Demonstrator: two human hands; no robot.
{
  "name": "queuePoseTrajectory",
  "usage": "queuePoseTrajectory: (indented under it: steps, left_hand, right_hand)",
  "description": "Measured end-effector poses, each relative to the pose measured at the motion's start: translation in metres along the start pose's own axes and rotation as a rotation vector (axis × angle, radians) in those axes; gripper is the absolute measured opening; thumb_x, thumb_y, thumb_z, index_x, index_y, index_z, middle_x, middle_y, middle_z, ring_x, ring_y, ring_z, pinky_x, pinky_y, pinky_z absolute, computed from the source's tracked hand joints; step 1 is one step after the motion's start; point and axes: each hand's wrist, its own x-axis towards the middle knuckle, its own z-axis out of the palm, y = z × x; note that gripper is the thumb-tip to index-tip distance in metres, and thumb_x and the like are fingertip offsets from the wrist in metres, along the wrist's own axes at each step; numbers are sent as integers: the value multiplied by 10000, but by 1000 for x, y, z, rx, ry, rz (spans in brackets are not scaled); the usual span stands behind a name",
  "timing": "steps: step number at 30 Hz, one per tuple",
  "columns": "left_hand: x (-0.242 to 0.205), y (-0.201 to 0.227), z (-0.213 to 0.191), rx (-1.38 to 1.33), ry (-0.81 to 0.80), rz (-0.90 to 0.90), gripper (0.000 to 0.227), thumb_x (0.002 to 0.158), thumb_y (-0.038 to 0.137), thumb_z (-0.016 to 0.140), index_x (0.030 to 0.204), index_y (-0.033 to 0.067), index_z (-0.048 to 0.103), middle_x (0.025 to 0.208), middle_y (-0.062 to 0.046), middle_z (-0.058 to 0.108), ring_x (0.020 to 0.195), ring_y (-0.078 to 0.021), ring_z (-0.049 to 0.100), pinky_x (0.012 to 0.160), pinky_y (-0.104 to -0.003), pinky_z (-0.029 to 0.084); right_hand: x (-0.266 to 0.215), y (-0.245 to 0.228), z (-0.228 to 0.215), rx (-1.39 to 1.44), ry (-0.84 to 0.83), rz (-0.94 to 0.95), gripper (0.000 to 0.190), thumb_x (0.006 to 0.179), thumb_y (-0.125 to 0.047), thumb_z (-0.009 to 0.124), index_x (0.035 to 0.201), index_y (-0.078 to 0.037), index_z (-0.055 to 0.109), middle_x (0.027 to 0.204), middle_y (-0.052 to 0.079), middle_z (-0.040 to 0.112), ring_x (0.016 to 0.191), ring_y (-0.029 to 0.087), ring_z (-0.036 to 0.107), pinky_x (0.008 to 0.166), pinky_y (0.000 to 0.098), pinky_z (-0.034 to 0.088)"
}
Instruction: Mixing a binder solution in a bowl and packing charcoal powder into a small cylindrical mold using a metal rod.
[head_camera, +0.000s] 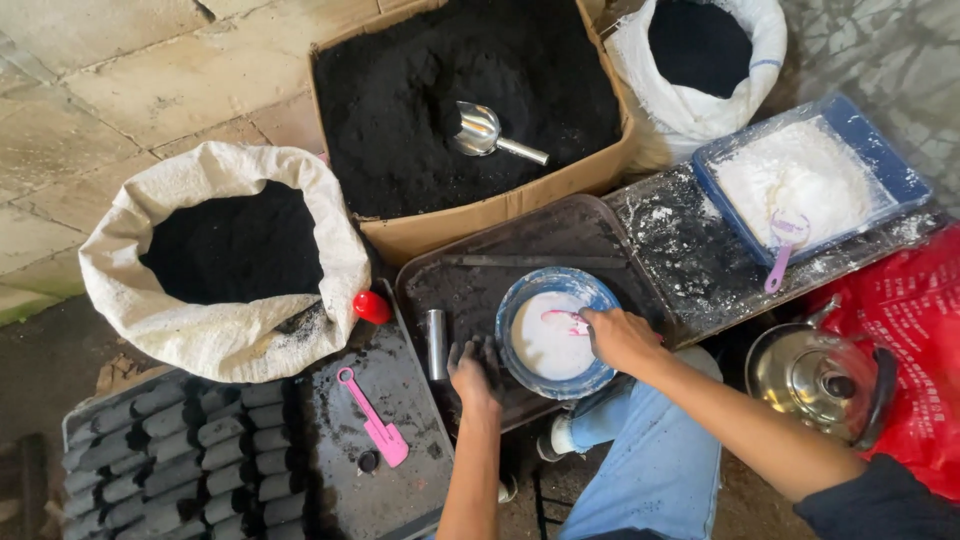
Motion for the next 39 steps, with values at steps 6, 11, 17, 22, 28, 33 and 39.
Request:
queuePoseTrajectory:
  steps: [6, 11, 17, 22, 28, 33, 39]
  left_hand:
    - [-67, 1, 11, 966, -214, 758, 499, 839, 257, 551, 1221, -39, 427, 1120, -272, 492, 1095, -404, 479, 928, -468, 408]
    - [-45, -35, 2, 934, -265, 635, 463, 922, 290, 380, 1281, -2, 359, 1200, -217, 456, 1153, -347, 442, 971, -450, 360]
    - [-34, -53, 2, 760, -184, 637, 413, 950, 296, 308, 1251, 44, 437, 1122, -185, 548, 1031, -278, 561, 878, -396, 446]
    - [-22, -57, -1, 818, -156, 655, 419, 932, 325, 353, 1223, 43, 456, 1129, -209, 537, 1069, -361, 516, 900, -446, 417]
    - [-20, -55, 5, 819, -106, 645, 394, 928, 313, 353, 1194, 52, 481, 1092, -227, 561, 1035, -379, 532, 864, -462, 448]
    - [-23, -48, 7, 667, -106, 606, 374, 933, 275, 369, 1170, 26, 516, 1077, -216, 570, 1051, -363, 532, 895, -441, 422]
    - [-29, -51, 5, 643, -58, 600, 352, 924, 257, 395, 1163, 41, 535, 1066, -204, 579, 1055, -332, 536, 901, -418, 419]
  right_hand:
    - [14, 16, 17, 19, -2, 64, 286, 824, -201, 459, 1066, -163, 607, 816, 184, 663, 762, 372, 651, 636, 479, 526]
    - [9, 10, -3, -51, -5, 59, 322, 830, -102, 393, 1100, -65, 565, 779, 241, 631, 738, 390, 647, 622, 493, 525]
    - [18, 0, -11, -56, -68, 51, 323, 817, -56, 364, 1069, 1, 559, 767, 246, 633, 711, 386, 651, 584, 490, 527]
    - [39, -23, -39, 23, -135, 4, 245, 794, -48, 434, 926, 55, 613, 744, 267, 625, 714, 395, 643, 563, 482, 521]
    - [47, -48, -56, 50, -252, -185, 279, 840, -140, 454, 925, 44, 646, 841, 279, 628, 826, 411, 617, 681, 468, 490]
    - [38, -15, -18, -61, -162, -461, 204, 836, -290, 479, 847, -176, 648, 765, 105, 648, 734, 321, 623, 638, 419, 492]
    - [-13, 3, -17, -199, 163, -851, 146, 802, -73, 458, 852, -81, 595, 713, 81, 544, 469, 268, 542, 403, 391, 417]
